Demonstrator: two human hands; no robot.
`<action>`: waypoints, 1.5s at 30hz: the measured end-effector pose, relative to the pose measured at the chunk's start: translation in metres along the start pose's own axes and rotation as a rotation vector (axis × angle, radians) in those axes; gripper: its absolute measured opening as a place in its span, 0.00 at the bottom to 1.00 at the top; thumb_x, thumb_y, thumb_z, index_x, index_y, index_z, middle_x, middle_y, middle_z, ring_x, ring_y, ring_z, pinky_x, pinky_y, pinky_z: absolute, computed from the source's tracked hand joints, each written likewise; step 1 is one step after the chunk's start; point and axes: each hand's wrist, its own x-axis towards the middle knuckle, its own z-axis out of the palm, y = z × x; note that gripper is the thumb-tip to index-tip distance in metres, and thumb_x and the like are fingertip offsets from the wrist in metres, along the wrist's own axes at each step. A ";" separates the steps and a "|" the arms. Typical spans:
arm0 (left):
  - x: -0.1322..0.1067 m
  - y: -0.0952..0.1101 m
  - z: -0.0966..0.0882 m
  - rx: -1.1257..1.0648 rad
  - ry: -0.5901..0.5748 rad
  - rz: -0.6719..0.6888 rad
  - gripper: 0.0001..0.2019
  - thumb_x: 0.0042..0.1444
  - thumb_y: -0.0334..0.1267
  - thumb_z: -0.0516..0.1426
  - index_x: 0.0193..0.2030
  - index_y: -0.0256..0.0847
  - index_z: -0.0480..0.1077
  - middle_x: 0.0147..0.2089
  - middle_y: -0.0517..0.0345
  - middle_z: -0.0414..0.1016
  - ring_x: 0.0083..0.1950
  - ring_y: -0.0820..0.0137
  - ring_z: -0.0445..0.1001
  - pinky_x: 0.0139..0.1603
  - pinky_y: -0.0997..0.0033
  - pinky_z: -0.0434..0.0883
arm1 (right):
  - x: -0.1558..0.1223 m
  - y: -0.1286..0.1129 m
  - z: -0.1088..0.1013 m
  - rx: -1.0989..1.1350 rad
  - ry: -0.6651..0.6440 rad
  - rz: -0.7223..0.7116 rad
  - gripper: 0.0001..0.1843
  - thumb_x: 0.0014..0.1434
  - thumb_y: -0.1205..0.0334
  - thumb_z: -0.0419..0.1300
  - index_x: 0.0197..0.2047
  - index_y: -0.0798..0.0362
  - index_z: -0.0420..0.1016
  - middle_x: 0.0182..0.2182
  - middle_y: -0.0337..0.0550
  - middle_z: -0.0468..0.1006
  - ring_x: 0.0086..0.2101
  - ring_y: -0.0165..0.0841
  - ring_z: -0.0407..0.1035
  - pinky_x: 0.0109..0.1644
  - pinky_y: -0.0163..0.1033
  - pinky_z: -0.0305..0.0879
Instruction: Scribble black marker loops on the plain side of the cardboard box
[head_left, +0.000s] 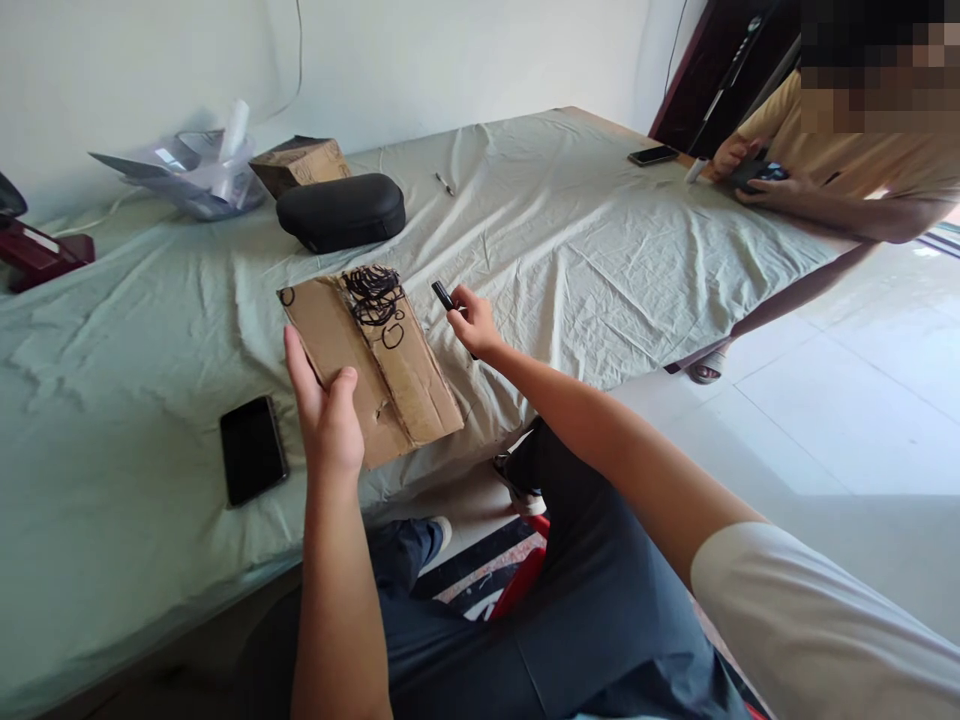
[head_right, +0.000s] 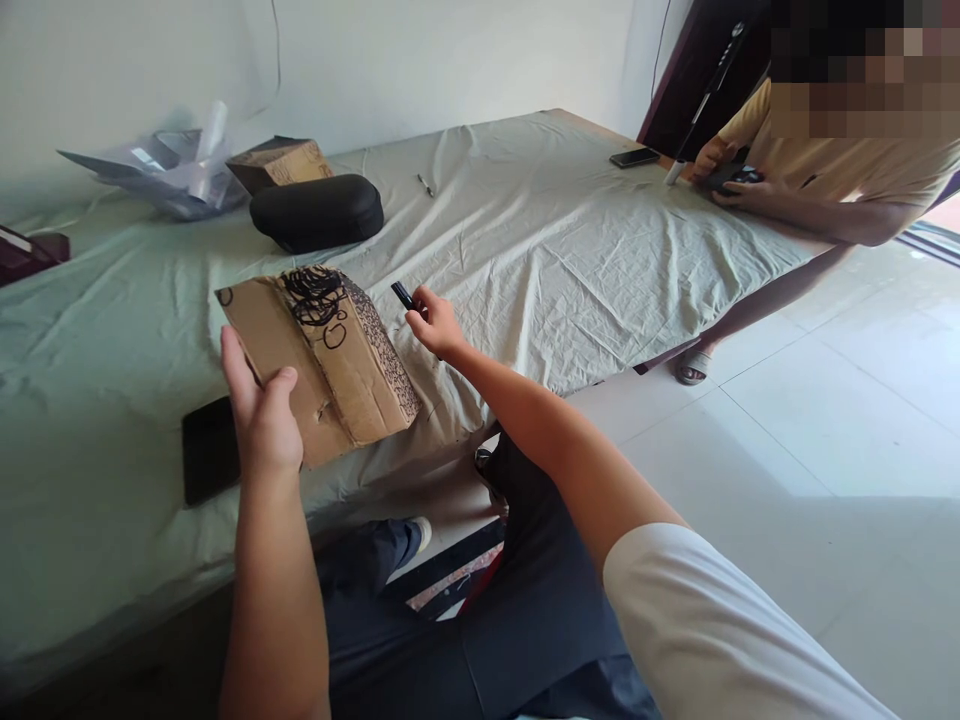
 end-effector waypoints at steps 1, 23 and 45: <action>0.000 0.000 0.000 0.001 -0.001 0.002 0.46 0.65 0.39 0.59 0.89 0.52 0.50 0.92 0.56 0.48 0.92 0.56 0.49 0.92 0.51 0.51 | 0.000 0.000 0.000 0.002 -0.004 0.002 0.10 0.62 0.61 0.57 0.37 0.44 0.56 0.33 0.36 0.67 0.35 0.36 0.65 0.47 0.42 0.70; 0.001 -0.005 -0.002 0.026 -0.004 0.051 0.43 0.67 0.39 0.59 0.87 0.55 0.54 0.92 0.60 0.49 0.92 0.59 0.48 0.94 0.53 0.48 | 0.017 -0.016 -0.003 0.392 0.219 0.064 0.21 0.79 0.39 0.55 0.40 0.44 0.60 0.30 0.34 0.67 0.30 0.30 0.64 0.36 0.38 0.69; 0.002 -0.001 0.001 0.097 0.015 0.046 0.44 0.65 0.40 0.57 0.88 0.45 0.51 0.92 0.51 0.50 0.92 0.57 0.51 0.93 0.46 0.53 | -0.001 -0.025 0.000 -0.628 -0.270 0.270 0.36 0.78 0.35 0.50 0.39 0.54 0.86 0.39 0.56 0.87 0.39 0.44 0.78 0.37 0.43 0.56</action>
